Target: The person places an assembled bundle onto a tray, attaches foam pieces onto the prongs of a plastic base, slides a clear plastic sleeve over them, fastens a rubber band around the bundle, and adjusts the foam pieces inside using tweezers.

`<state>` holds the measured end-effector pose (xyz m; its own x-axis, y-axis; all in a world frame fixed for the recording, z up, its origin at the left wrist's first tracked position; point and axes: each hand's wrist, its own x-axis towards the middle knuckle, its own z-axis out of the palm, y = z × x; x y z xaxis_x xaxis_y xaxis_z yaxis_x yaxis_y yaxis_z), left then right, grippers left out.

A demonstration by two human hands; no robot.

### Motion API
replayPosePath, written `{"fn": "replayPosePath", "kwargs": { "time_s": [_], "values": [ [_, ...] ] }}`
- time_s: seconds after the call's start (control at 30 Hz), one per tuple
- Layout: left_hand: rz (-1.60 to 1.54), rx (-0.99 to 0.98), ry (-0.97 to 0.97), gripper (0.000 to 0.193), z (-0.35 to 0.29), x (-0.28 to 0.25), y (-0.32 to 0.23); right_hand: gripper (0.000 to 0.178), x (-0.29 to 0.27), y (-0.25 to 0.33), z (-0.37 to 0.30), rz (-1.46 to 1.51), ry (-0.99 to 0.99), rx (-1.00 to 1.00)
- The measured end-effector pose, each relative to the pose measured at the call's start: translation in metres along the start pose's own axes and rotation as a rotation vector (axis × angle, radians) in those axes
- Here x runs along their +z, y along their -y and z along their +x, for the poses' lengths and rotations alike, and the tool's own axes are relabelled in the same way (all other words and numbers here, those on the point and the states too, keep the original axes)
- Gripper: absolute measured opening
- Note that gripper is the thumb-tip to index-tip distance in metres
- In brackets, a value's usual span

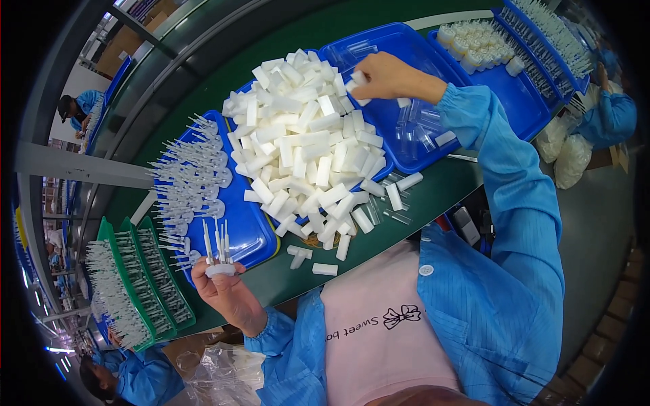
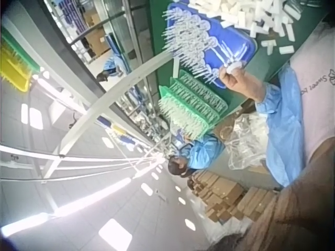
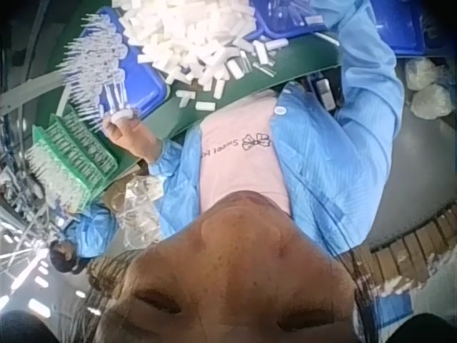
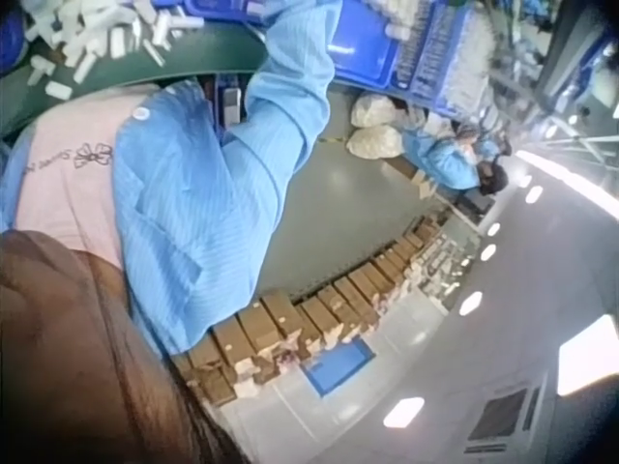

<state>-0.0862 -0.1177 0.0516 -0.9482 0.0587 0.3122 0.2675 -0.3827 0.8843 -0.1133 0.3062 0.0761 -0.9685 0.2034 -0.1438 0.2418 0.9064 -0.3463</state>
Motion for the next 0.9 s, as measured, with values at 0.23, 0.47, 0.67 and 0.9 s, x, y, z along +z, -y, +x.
{"fn": "replayPosePath", "kwargs": {
  "time_s": [0.23,0.47,0.67,0.9],
  "values": [
    [0.019,-0.032,0.019,0.037,-0.002,0.003,0.000,0.040,0.027,0.004,0.014,0.308,-0.137,-0.163],
    [0.013,-0.015,-0.034,0.044,-0.001,0.005,0.001,0.021,0.053,0.029,0.021,1.112,-0.441,-0.076],
    [0.040,-0.006,0.033,0.040,0.000,0.001,0.003,0.022,0.034,0.022,0.012,1.219,-0.502,-0.283],
    [0.051,-0.052,-0.027,0.041,0.005,-0.010,0.004,0.019,-0.036,-0.072,-0.076,0.616,-0.329,-0.280]
  ]
}}
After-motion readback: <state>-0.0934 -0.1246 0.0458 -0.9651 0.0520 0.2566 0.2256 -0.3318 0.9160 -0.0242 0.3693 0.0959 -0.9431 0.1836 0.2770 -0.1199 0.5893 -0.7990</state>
